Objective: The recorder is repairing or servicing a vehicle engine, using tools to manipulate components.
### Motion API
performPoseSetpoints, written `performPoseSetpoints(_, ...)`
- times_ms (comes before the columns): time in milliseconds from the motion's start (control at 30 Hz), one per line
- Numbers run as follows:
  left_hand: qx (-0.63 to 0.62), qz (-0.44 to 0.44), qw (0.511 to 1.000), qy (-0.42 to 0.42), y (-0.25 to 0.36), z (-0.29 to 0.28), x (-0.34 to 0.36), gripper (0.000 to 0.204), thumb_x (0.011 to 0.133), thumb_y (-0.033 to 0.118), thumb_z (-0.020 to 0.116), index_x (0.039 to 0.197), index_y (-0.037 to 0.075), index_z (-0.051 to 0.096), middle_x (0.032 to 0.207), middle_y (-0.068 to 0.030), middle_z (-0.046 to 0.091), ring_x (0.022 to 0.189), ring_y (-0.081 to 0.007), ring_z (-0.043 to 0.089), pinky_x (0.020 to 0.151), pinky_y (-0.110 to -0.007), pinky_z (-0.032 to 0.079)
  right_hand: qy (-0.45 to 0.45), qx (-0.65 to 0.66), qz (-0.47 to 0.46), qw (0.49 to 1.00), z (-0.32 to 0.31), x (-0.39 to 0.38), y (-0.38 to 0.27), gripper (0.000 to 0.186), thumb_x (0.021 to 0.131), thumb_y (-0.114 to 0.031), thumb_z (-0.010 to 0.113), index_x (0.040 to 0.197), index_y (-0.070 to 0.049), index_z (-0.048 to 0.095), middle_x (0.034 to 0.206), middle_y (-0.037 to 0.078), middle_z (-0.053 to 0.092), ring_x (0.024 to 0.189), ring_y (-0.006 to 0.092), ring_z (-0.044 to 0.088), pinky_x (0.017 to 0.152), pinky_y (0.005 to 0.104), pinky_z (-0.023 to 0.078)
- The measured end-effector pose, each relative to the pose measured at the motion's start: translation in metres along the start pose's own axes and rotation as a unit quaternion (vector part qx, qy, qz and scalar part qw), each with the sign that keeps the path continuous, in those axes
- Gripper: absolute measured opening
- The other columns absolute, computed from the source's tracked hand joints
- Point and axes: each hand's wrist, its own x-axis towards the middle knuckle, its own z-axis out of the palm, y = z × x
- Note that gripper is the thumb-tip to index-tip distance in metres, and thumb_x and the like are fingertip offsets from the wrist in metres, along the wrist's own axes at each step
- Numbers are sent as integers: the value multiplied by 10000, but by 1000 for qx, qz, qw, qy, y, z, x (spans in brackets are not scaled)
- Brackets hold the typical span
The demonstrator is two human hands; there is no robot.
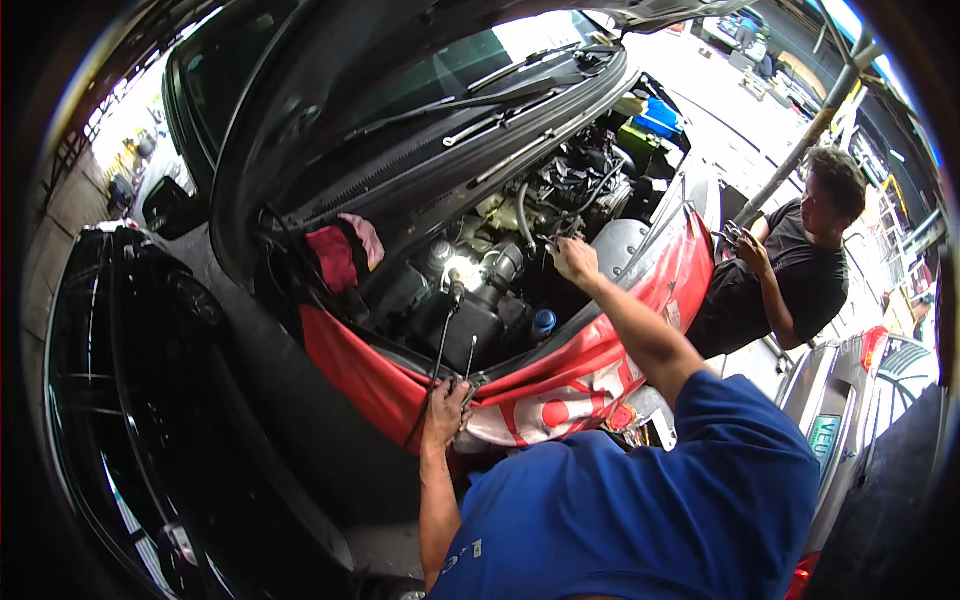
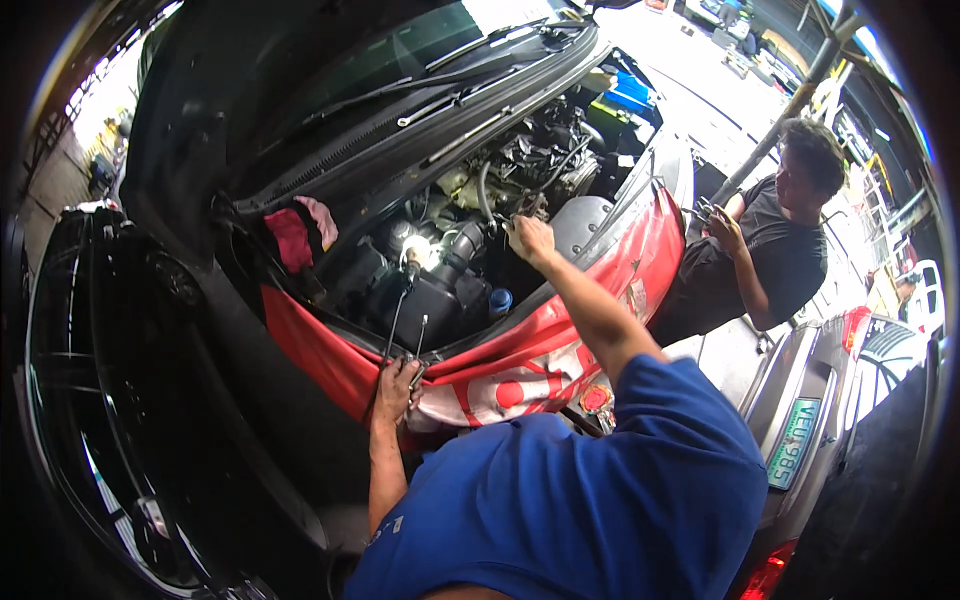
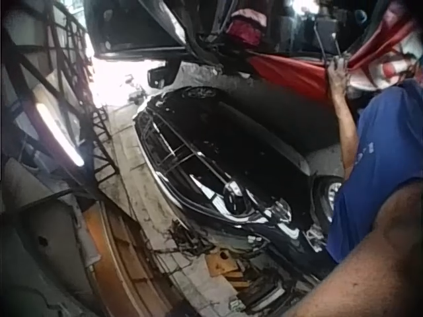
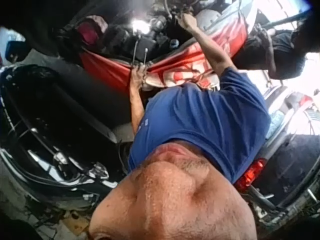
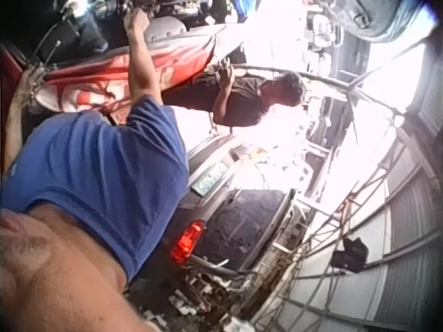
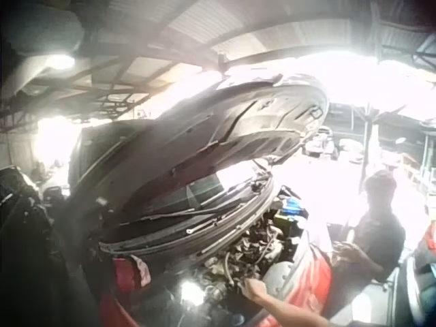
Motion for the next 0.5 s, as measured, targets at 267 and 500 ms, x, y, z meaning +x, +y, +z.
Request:
performPoseSetpoints(267, -72, -23, 997, -25, 18, 15, 0, 157, 934, 245, 529, 877, 99, 534, 585, 14, 432, 407, -78, 404, 324, -210, 298, -110, 692, 363, 615, -103, -87, -38, 357, 915, -392, 596, 898, -42, 662, 545, -42, 398, 428, 75, 356, 401, 257, 259)
performPoseSetpoints(500, 200, 107, 974, 14, 48, 115, 30, 219, 925, 266, 554, 942, 48, 564, 626, -32, 516, 436, -129, 470, 374, -272, 374, -83, 810, 443, 376, -94, -168, -105, 417, 949, -477, 501, 975, -80, 627, 663, -12, 545, 509, 82, 446, 463, 238, 348)
